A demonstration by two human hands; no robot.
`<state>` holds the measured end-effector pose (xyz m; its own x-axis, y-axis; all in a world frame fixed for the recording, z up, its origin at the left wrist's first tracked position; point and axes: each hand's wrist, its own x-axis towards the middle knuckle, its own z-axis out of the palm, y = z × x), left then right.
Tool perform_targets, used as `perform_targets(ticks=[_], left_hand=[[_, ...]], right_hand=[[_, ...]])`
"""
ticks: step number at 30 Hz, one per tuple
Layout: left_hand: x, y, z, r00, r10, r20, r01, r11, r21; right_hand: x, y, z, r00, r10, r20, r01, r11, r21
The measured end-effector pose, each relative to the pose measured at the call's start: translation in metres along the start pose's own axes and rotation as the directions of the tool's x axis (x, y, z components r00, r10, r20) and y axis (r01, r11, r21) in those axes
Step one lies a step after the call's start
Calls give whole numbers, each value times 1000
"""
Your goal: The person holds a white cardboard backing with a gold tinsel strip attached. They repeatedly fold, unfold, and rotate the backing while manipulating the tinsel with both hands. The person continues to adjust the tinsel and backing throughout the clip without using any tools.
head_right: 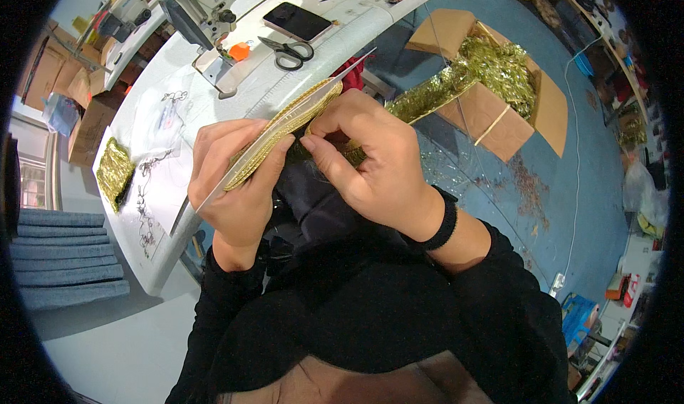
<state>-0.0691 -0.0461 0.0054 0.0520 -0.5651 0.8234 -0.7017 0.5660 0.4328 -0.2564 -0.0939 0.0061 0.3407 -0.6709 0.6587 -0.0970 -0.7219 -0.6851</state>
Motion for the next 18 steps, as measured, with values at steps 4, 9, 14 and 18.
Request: perform_targets(ticks=[4, 9, 14, 18], left_hand=[[-2, 0, 10, 999, -22, -36, 21, 999, -25], [-7, 5, 14, 988, -120, 95, 127, 989, -70], [-7, 8, 14, 958, -159, 237, 168, 986, -18], [-8, 8, 15, 943, -160, 294, 155, 987, 40]], right_hand=[[-2, -4, 3, 998, 65, 25, -65, 998, 7], [3, 3, -2, 1000, 18, 16, -17, 997, -76], [0, 1, -3, 991, 119, 69, -119, 993, 0], [-1, 2, -5, 980, 162, 115, -159, 987, -32]])
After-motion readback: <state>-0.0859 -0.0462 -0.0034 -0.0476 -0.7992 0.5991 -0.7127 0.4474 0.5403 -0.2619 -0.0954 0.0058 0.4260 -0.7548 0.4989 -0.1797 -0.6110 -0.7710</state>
